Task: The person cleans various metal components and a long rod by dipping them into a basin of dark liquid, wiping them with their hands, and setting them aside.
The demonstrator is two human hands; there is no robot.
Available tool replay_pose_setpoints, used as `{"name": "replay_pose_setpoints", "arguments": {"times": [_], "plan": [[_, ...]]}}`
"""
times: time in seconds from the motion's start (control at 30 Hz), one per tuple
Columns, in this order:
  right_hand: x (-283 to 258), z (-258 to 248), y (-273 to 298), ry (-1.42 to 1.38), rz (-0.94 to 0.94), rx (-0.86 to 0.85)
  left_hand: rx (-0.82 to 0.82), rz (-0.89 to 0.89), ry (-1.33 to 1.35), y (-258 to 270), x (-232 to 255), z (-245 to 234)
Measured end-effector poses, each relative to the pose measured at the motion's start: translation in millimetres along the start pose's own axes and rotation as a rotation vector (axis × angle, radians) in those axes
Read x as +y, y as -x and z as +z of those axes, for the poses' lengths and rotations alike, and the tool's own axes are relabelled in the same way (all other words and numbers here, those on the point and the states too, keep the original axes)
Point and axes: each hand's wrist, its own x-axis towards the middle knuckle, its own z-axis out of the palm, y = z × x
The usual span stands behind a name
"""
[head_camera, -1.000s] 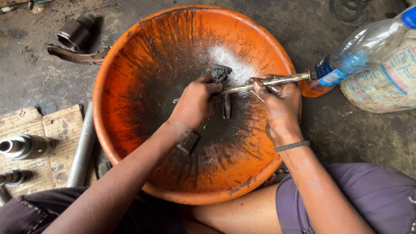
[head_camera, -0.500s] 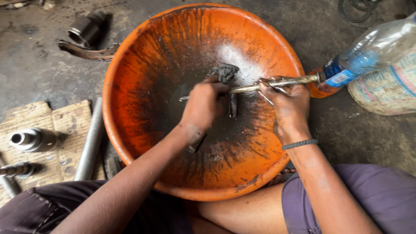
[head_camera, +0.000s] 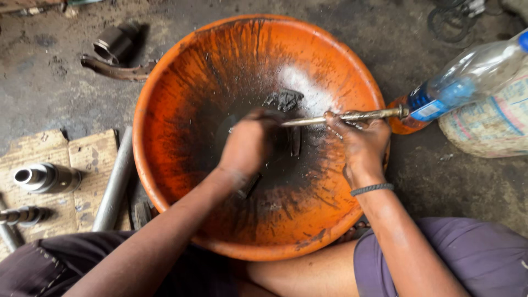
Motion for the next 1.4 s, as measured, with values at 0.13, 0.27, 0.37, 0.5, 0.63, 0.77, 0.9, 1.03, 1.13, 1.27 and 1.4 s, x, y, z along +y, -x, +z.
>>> {"name": "replay_pose_setpoints", "arguments": {"times": [0.13,0.27,0.37,0.5,0.63,0.77,0.9,1.03,1.13,1.27,1.4], "plan": [[-3.3,6.3,-1.1,0.049,-0.035,-0.018,0.012,-0.337,-0.034,-7.0,-9.6,-7.1],[0.2,4.8,-1.0,-0.066,-0.14,-0.033,0.175,-0.091,0.182,-0.6,6.5,21.6],[0.3,1.2,1.0,-0.026,-0.116,-0.03,0.145,0.014,0.176,0.6,2.7,20.2],[-1.9,5.7,-3.5,-0.015,-0.091,-0.046,-0.009,-0.576,0.001,-7.2,-24.0,-15.4],[-4.7,6.7,-1.5,0.008,-0.051,-0.034,0.196,-0.232,0.05,-1.7,-9.1,0.3],[-4.5,2.5,0.1,-0.032,-0.11,-0.045,0.172,0.035,0.164,-5.8,3.3,26.3],[-10.8,7.5,1.5,0.069,-0.055,-0.031,0.022,-0.387,0.002,-11.3,-27.6,-10.2],[-16.3,15.3,2.7,-0.023,-0.007,-0.035,0.069,-0.353,-0.043,-8.5,-13.0,-2.0],[-11.3,5.6,3.6,-0.031,-0.036,-0.05,0.127,0.095,0.164,-9.6,7.8,23.5],[-6.0,1.8,3.2,0.003,-0.036,-0.072,0.07,0.086,0.042,-12.1,-18.3,8.6],[-8.3,2.1,-0.7,0.092,-0.021,-0.083,-0.048,-0.401,-0.13,-12.7,-35.2,0.2]]}}
